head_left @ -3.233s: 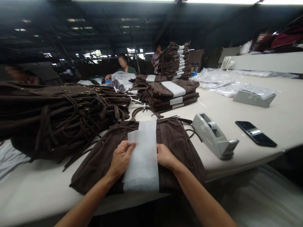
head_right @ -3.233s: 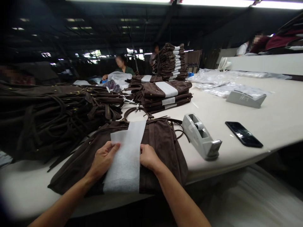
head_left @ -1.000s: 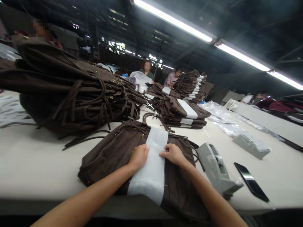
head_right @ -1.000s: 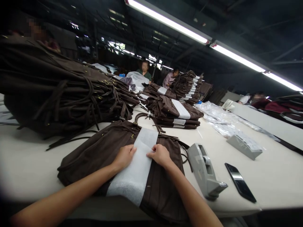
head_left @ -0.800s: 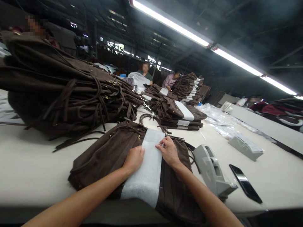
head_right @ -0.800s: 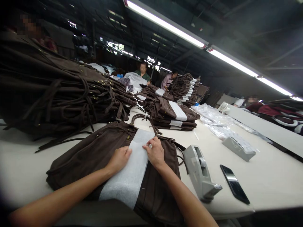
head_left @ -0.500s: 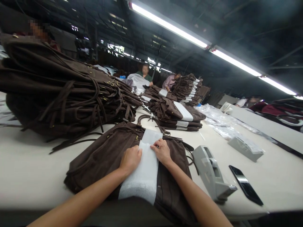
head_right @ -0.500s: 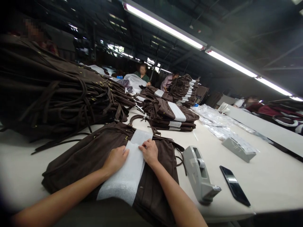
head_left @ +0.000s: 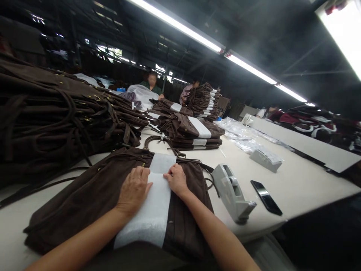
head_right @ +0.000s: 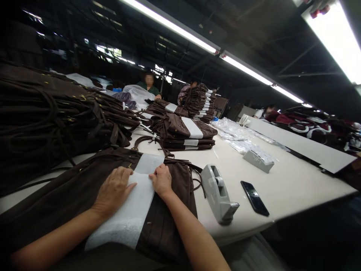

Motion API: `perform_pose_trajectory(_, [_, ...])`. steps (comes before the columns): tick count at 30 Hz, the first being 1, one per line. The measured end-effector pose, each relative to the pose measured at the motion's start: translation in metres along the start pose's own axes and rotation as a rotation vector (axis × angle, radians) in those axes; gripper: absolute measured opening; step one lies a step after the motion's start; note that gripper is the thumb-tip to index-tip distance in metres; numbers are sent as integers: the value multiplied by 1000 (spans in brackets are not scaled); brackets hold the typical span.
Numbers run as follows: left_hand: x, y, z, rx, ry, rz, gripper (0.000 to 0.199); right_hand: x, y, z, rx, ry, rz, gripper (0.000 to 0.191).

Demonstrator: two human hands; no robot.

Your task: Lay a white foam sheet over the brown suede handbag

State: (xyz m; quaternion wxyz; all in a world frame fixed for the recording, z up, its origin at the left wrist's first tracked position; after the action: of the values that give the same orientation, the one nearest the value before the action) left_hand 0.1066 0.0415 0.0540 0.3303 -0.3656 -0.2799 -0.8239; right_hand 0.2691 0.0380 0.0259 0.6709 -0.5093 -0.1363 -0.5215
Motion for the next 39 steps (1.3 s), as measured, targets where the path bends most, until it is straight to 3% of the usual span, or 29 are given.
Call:
perform_pose_trajectory(1, [4, 8, -2, -94, 48, -52, 19, 0, 0, 0, 5, -3, 2, 21])
perform_pose_trajectory(3, [-1, 18, -11, -242, 11, -192, 25, -1, -1, -1, 18, -4, 11, 21])
perform_pose_trajectory(5, [-18, 20, -20, -292, -167, -300, 36, -1, -1, -2, 30, 2, 12, 21])
perform_pose_trajectory(8, [-44, 17, -32, -259, -465, -334, 56, -2, -1, -2, 52, 15, -6, 22])
perform_pose_trajectory(11, [-49, 19, -36, -275, -621, -331, 65, -3, -1, -1, 79, 17, -28, 22])
perform_pose_trajectory(14, [-46, 22, -32, -318, -644, -350, 65, -4, -1, 0, 64, 18, -42, 21])
perform_pose_trajectory(19, [-47, 21, -31, -425, -553, -368, 58, 9, -13, -13, 56, -44, -113, 7])
perform_pose_trajectory(22, [-52, 18, -28, -470, -473, -387, 51, 39, -32, -30, 148, -84, -38, 41])
perform_pose_trajectory(24, [-55, 16, -27, -496, -472, -406, 46, 81, -34, -38, 146, 4, 72, 51])
perform_pose_trajectory(26, [-59, 15, -27, -495, -515, -411, 44, 140, -16, -45, 71, 194, 132, 42])
perform_pose_trajectory(28, [-63, 12, -28, -465, -558, -403, 42, 202, 24, -53, -62, 396, 72, 31])
perform_pose_trajectory(30, [-69, 8, -28, -437, -584, -398, 42, 248, 77, -61, -269, 484, -76, 24])
perform_pose_trajectory(31, [-72, 6, -28, -425, -585, -402, 41, 263, 106, -67, -402, 467, -126, 23])
perform_pose_trajectory(33, [-79, 3, -28, -410, -573, -416, 39, 273, 159, -82, -666, 365, -77, 16])
perform_pose_trajectory(35, [-86, -1, -27, -395, -559, -427, 37, 268, 189, -96, -803, 245, 33, 26])
perform_pose_trajectory(39, [-96, -6, -27, -375, -557, -428, 37, 253, 202, -112, -856, 142, 211, 37])
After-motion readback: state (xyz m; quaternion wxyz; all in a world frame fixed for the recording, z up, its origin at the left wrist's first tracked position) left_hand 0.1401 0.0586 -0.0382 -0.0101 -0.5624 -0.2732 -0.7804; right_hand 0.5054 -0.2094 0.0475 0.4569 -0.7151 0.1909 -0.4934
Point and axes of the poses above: each hand's wrist, its own z-axis towards the middle knuckle, its own x-axis out of the back of the hand, y = z × x, the point moved 9 cm from there along z, towards the middle knuckle, and after that the axes turned 8 degrees about y, right-handed, at the moved point
